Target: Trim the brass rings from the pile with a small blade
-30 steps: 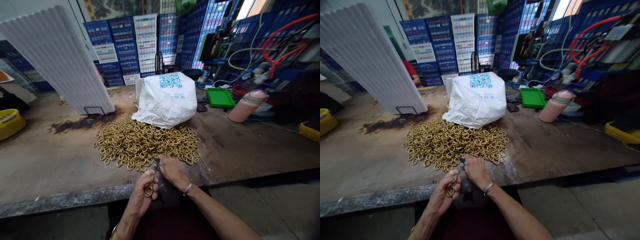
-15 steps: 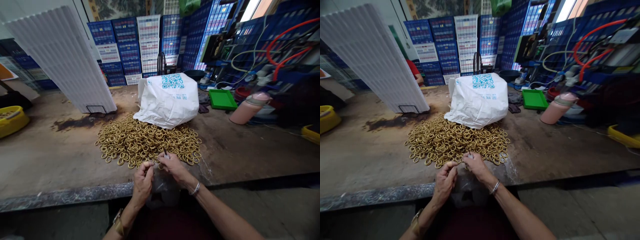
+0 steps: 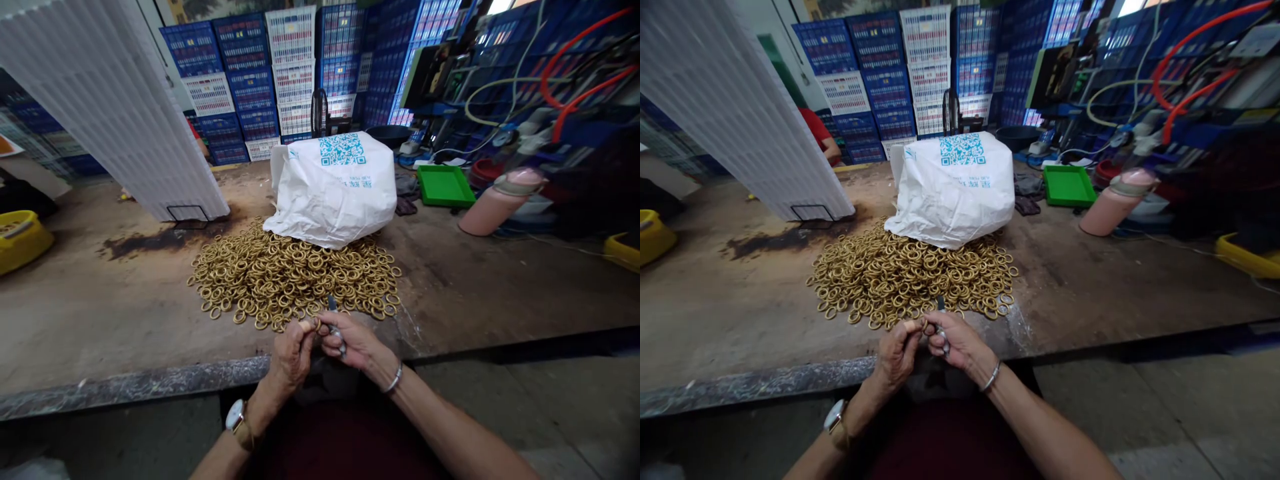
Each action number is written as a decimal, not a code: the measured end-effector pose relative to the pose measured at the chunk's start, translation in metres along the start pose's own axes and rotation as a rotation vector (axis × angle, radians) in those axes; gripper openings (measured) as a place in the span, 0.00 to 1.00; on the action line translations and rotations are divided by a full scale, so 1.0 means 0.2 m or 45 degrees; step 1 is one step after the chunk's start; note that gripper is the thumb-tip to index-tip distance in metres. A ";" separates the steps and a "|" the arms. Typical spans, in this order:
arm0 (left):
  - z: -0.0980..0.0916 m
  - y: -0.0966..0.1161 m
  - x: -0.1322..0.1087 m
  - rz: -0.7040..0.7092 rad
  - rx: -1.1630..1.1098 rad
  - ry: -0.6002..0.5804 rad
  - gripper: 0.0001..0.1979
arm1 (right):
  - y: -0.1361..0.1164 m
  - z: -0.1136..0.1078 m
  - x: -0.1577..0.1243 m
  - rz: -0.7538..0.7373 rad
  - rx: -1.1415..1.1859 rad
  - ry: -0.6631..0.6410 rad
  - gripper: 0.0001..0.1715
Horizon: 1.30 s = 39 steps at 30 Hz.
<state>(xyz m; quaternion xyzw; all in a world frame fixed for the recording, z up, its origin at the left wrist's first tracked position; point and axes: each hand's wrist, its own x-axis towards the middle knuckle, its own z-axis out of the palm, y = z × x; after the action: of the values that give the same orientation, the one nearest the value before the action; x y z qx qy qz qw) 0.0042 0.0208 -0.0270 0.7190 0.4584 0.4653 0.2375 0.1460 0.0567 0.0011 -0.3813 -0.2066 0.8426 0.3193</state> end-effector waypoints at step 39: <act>0.00 0.14 -0.02 -0.995 -0.926 -0.061 0.14 | 0.11 -0.07 -0.05 -0.778 -2.029 0.246 0.08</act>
<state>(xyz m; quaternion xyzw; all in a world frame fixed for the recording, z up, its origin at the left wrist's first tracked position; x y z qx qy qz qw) 0.0161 0.0039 -0.0085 0.3764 0.4956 0.4544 0.6373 0.1528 0.0356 -0.0154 -0.4895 -0.8024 0.2868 0.1853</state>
